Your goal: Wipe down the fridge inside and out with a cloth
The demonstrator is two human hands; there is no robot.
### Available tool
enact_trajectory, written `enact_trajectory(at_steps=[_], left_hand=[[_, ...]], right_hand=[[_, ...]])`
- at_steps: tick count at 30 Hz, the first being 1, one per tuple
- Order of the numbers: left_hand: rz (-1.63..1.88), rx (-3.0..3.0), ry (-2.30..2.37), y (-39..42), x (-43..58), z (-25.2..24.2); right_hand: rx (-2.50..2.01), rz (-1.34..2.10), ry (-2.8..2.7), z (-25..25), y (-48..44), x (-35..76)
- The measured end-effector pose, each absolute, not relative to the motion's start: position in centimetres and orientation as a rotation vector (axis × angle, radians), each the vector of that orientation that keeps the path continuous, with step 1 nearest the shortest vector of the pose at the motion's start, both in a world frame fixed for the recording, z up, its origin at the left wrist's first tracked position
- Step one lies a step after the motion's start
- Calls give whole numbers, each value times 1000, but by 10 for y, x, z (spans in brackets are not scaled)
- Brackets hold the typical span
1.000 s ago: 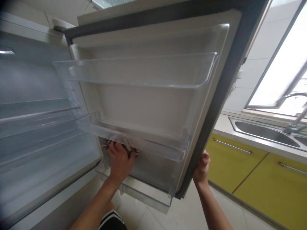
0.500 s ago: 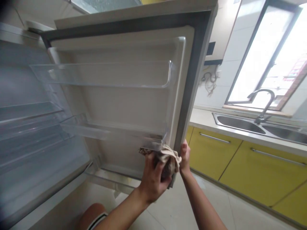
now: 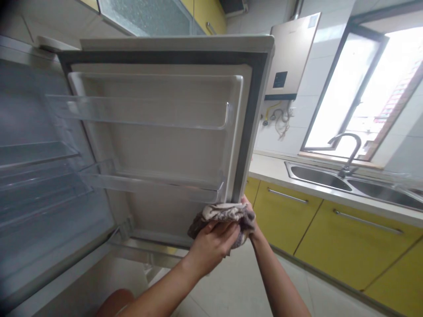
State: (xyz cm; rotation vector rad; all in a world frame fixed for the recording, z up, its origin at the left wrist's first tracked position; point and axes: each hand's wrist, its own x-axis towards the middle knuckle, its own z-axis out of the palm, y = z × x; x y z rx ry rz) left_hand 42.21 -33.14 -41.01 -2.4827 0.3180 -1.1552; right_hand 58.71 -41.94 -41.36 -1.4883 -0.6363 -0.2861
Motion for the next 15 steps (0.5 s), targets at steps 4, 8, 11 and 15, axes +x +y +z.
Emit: enact_trajectory(at_steps=[4, 8, 11, 15], left_hand=[[-1012, -2730, 488, -317, 395, -428], [-703, -3191, 341, -312, 366, -415], [-312, -3467, -40, -290, 353, -413], [377, -3536, -226, -228, 355, -419]], right_hand=[[-1253, 180, -659, -411, -416, 617], [-1120, 285, -591, -422, -417, 622], [-1111, 287, -560, -429, -420, 621], [-1117, 252, -556, -436, -424, 619]])
